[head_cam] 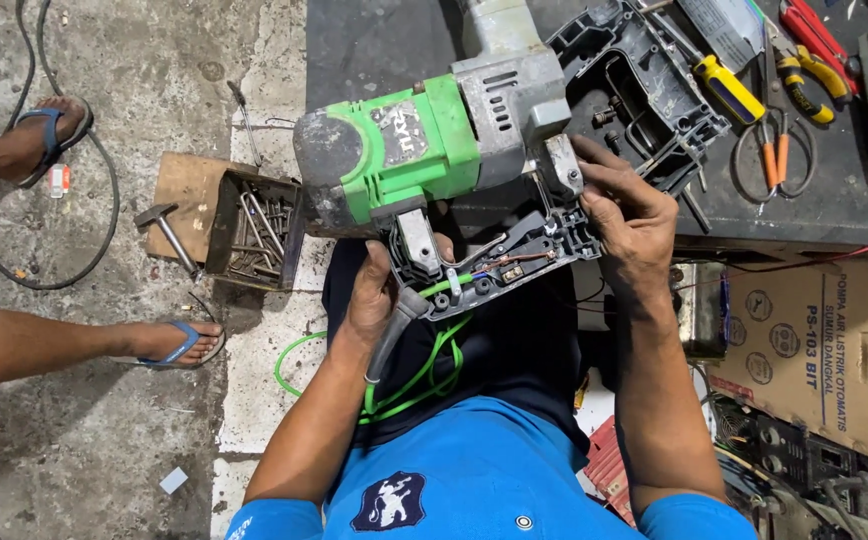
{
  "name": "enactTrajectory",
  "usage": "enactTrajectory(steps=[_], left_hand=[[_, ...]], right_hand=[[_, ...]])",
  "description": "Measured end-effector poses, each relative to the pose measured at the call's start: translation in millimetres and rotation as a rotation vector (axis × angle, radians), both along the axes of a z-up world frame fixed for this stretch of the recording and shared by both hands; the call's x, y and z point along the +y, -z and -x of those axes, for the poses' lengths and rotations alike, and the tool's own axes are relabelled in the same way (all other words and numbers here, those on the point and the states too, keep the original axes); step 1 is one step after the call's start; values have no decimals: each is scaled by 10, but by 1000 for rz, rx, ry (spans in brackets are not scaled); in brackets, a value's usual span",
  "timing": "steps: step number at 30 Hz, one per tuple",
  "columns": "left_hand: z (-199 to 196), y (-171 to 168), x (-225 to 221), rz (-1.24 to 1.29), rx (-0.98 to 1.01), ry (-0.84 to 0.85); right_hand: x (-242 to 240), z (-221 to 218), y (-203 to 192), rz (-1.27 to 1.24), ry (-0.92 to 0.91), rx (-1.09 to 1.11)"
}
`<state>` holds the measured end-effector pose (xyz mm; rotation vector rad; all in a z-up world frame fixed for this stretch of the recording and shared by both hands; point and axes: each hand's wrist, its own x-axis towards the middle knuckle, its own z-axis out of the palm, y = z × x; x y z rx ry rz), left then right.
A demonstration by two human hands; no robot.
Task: Disassembling a green power tool to inspect internal components and wiring on a repair bench.
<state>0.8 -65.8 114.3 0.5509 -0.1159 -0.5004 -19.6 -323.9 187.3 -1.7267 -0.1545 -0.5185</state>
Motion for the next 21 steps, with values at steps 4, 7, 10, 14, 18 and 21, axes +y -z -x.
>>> enactTrajectory(steps=[4,7,10,14,18,21], left_hand=[[17,87,8,-41,-39,-7],[5,164,26,-36,-66,4],[-4,174,17,-23,-75,3],[-3,151,25,-43,-67,2],[8,43,19,-43,-70,10],[28,1,21,-61,-68,6]], right_hand=[[-27,-7,-6,-73,-27,49],[-38,-16,2,-142,-49,85],[-19,-24,-47,-172,-60,94],[-32,-16,-47,-210,-74,109],[2,-6,-106,-221,-69,115],[-5,-14,-79,-222,-67,117]])
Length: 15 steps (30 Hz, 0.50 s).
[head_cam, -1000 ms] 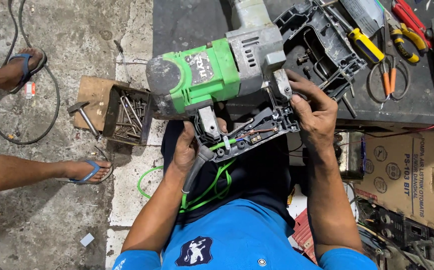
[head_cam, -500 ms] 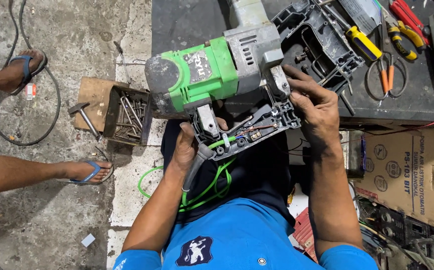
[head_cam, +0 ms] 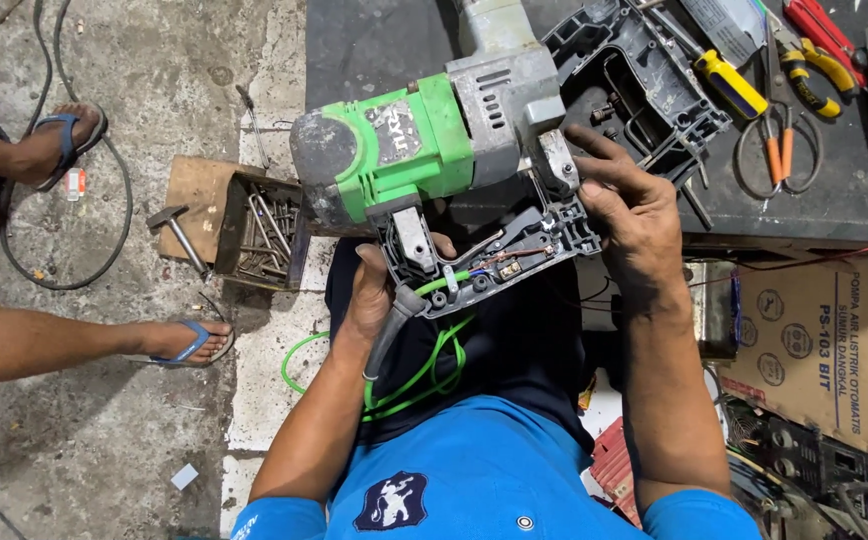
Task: Disassembling a green power tool to inspect internal components and wiring on a repair bench.
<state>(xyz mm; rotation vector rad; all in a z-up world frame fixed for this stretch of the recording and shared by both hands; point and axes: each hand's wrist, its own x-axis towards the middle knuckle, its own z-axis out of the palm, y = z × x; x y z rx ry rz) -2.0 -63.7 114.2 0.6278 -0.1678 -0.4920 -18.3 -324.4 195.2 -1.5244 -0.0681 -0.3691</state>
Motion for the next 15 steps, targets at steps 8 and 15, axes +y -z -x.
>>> enactTrajectory(steps=[8,15], left_hand=[[-120,16,28,53,107,71],[-68,-70,9,28,113,3]], right_hand=[[90,46,-147,19,21,55],[153,140,-336,133,16,96]])
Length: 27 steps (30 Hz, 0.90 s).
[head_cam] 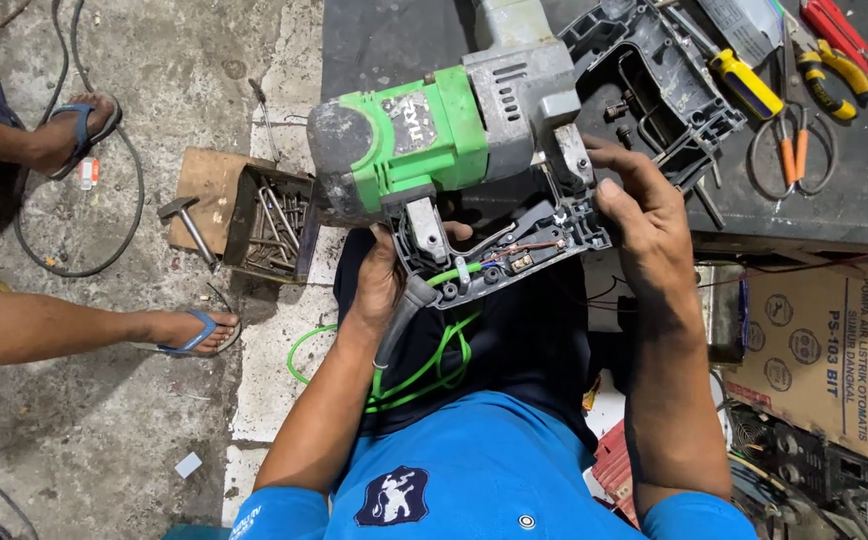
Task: Disassembling a green power tool to inspect internal components and wiring on a repair bench.
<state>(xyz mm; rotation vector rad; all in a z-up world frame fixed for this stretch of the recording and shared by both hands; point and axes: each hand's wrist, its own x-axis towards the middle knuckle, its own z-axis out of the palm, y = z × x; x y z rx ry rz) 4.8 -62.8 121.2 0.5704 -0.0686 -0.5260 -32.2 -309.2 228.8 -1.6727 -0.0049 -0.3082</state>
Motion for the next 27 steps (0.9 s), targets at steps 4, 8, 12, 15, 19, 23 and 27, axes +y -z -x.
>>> enactTrajectory(steps=[4,8,12,15,19,23,27], left_hand=[[-8,67,-16,54,3,8],[-13,70,-39,91,6,2],[-23,55,-22,95,-16,2],[-44,131,-31,133,3,3],[-47,88,23,199,-27,41],[-58,132,32,346,-37,142],[-59,100,52,382,-53,153]], right_hand=[[-82,93,-26,193,1,101],[72,83,-200,499,101,49],[40,51,-157,595,181,4],[24,9,-115,616,180,20],[102,-66,-136,786,257,33],[107,-98,-78,1024,324,-74],[156,-88,-69,1065,343,-79]])
